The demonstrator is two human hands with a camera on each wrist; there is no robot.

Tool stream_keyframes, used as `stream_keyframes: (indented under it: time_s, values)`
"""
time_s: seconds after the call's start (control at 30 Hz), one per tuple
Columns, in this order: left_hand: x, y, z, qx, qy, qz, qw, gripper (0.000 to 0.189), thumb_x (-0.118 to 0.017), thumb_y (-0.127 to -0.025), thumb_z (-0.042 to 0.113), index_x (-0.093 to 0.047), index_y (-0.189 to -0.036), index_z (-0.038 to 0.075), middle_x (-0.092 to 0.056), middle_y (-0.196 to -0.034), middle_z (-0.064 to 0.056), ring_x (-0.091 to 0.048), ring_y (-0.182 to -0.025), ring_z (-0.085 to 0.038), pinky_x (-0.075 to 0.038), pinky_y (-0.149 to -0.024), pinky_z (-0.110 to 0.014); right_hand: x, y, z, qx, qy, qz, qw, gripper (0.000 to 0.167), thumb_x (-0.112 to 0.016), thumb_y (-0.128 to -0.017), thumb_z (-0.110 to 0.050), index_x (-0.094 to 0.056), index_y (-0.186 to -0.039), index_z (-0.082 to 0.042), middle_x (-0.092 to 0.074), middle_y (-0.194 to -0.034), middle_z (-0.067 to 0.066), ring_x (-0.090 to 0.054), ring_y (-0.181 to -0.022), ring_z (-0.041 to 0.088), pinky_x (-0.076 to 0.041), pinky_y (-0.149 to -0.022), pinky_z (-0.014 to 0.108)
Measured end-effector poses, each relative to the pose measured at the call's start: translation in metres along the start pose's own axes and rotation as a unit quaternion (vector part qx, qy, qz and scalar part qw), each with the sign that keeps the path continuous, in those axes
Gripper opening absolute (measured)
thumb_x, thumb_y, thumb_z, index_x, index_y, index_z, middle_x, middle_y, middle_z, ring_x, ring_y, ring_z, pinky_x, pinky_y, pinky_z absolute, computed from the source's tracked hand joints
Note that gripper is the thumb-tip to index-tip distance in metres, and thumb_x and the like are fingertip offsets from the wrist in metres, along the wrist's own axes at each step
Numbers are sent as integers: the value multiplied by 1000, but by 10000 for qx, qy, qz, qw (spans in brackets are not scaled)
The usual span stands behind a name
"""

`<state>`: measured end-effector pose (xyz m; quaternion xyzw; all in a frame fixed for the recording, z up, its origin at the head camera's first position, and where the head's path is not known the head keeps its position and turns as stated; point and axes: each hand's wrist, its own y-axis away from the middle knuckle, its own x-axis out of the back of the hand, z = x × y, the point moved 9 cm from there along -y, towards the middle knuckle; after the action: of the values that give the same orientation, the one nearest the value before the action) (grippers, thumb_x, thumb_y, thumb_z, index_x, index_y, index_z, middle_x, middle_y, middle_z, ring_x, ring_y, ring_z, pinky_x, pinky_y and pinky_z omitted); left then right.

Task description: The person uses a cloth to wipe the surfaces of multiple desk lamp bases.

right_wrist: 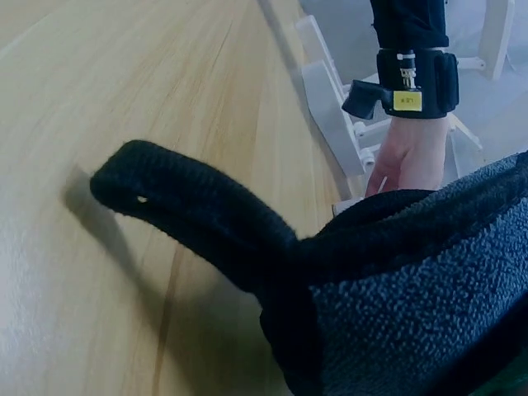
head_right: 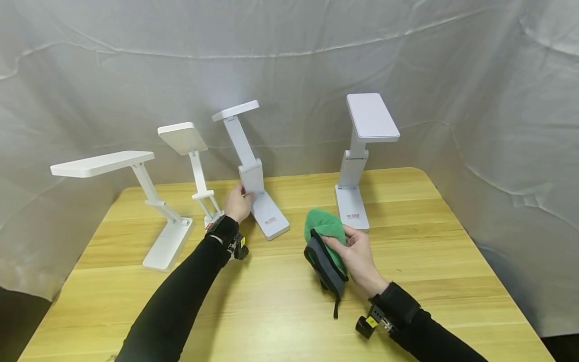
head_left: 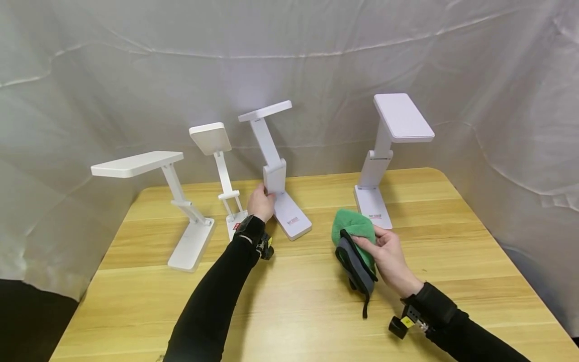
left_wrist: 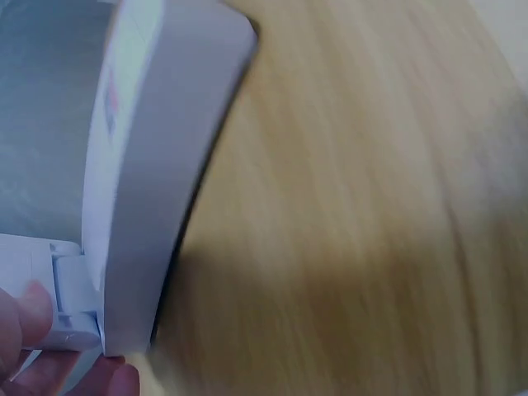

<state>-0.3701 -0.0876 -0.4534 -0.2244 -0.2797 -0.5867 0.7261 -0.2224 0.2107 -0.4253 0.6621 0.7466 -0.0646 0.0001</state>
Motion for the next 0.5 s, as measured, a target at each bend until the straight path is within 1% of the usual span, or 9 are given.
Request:
stream_keyframes:
  time_s: [0.1, 0.27, 0.4, 0.5]
  values:
    - [-1, 4, 3, -160, -254, -29, 9995, 35, -62, -98, 19, -60, -129, 3, -68, -131, -20, -64, -121, -39, -51, -104, -50, -1, 0, -1, 58, 70, -47, 9999, 40, -66, -95, -1, -57, -132, 11, -75, -112, -13, -71, -102, 2, -60, -85, 19]
    - [-4, 17, 8, -411, -441, -143, 9981, 32, -64, -97, 20, -64, -125, 4, -70, -127, -18, -66, -117, -38, -53, -101, -50, -2, 0, -4, 202, 272, -136, 9993, 44, -66, -94, -1, -53, -133, 17, -75, -113, -15, -71, -103, 2, -59, -86, 18]
    - [-6, 33, 13, -720, -566, -329, 9953, 33, -65, -97, 20, -65, -126, 4, -71, -126, -18, -67, -117, -36, -54, -100, -49, -2, 1, -6, 355, 490, -182, 9980, 44, -66, -94, 0, -54, -132, 17, -74, -114, -16, -71, -102, 2, -59, -85, 18]
    - [-5, 48, 19, -1009, -561, -514, 9920, 33, -67, -96, 19, -65, -125, 3, -71, -124, -19, -69, -114, -36, -56, -98, -48, 0, 2, -6, 432, 610, -192, 9970, 42, -67, -94, 0, -56, -132, 15, -74, -115, -16, -71, -102, 2, -59, -85, 18]
